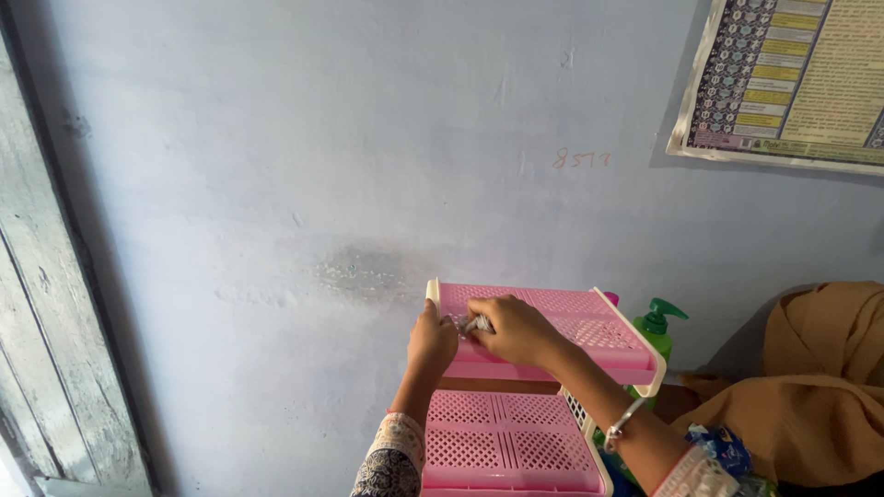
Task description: The person wipes a pink plastic rack with a cloth and then assembles the tiers and support legs by hand on a wooden table.
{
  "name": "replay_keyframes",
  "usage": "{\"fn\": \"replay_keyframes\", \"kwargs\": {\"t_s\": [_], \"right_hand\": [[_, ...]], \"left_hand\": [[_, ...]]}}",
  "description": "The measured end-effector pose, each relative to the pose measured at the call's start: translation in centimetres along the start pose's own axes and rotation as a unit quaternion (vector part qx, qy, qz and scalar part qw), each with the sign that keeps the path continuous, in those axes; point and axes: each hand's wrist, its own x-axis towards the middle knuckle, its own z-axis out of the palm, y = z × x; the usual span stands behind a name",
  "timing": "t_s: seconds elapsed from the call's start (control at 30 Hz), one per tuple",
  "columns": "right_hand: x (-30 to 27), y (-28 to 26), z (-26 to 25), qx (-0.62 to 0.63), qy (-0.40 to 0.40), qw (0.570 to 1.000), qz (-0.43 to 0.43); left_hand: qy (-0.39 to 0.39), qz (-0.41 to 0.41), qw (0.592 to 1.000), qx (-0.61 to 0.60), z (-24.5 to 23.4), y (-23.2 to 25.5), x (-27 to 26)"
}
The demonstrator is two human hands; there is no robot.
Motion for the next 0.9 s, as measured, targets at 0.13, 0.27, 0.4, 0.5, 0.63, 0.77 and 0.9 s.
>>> {"fn": "replay_keyframes", "kwargs": {"t_s": [0.13,0.27,0.4,0.5,0.63,0.77,0.9], "right_hand": [[3.4,1.7,1.9,-0.012,0.059,0.998,0.013],[8.6,4.7,4.1,-0.069,0.125,0.989,0.038],[11.7,6.4,5.0,-0.082,0.147,0.986,0.016],[10.6,6.4,4.9,-0.032,0.093,0.993,0.058],[8.0,4.9,3.1,0.003,0.046,0.999,0.005],[4.2,2.5,1.5,0.016,-0.012,1.000,-0.019],[0.1,2.9,-0.9,0.032,-0.078,0.996,-0.002]], "left_hand": [[-0.019,-0.026,0.999,0.008,-0.5,1.5,-1.6],[0.003,-0.009,0.999,-0.043,-0.5,2.7,-4.5],[0.010,-0.005,0.998,-0.058,-1.1,3.0,-4.6],[0.015,-0.011,0.999,-0.046,-0.4,2.8,-3.9],[0.028,-0.002,1.000,-0.008,0.2,2.3,-3.3],[0.003,-0.063,0.998,-0.004,-0.1,2.8,-2.7],[0.016,-0.061,0.998,0.005,0.6,1.8,-2.0]]}}
